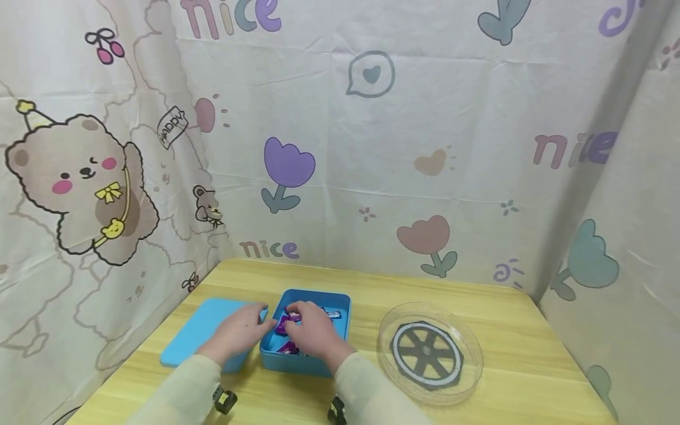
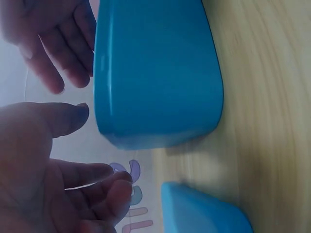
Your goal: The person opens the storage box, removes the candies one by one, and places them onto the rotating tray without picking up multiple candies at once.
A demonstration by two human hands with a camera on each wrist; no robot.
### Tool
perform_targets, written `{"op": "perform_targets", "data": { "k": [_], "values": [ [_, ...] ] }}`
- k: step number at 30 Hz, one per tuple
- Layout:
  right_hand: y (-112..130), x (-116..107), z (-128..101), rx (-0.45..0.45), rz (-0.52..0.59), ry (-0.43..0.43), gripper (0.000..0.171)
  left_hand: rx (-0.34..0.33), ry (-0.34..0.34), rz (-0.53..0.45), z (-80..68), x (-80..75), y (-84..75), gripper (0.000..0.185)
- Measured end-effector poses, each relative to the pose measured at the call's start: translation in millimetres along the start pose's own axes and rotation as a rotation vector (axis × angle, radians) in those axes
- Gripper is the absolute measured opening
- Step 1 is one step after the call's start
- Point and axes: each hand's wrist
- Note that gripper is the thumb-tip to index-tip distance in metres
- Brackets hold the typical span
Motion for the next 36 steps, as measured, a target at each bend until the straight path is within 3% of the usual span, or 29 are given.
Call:
{"op": "perform_targets", "data": {
  "k": [8, 19, 28, 36],
  "values": [
    [-19, -11, 0, 0.000, -0.125, -0.041, 0.038, -0.068, 0.064, -0.033, 13.9, 10.6, 1.1, 0.064],
    [-34, -20, -1, -0.045, -0.321, -0.072, 0.041, -0.085, 0.063, -0.042, 23.1, 21.1, 1.7, 0.057],
    [-51, -26, 7, -0.100, -0.494, -0.042, 0.038, -0.091, 0.075, -0.040, 21.8, 30.8, -0.3, 0.051],
    [-65, -29, 14, -0.167, -0.632, -0.010, 0.030, -0.106, 0.093, -0.023, 19.9, 32.9, -5.5, 0.057]
  ]
}}
Point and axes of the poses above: each hand's wrist, its own z-axis towards the middle knuckle, its own x-axis out of the palm, y = z × x, and after that the axes turned 3 degrees about x, right-handed
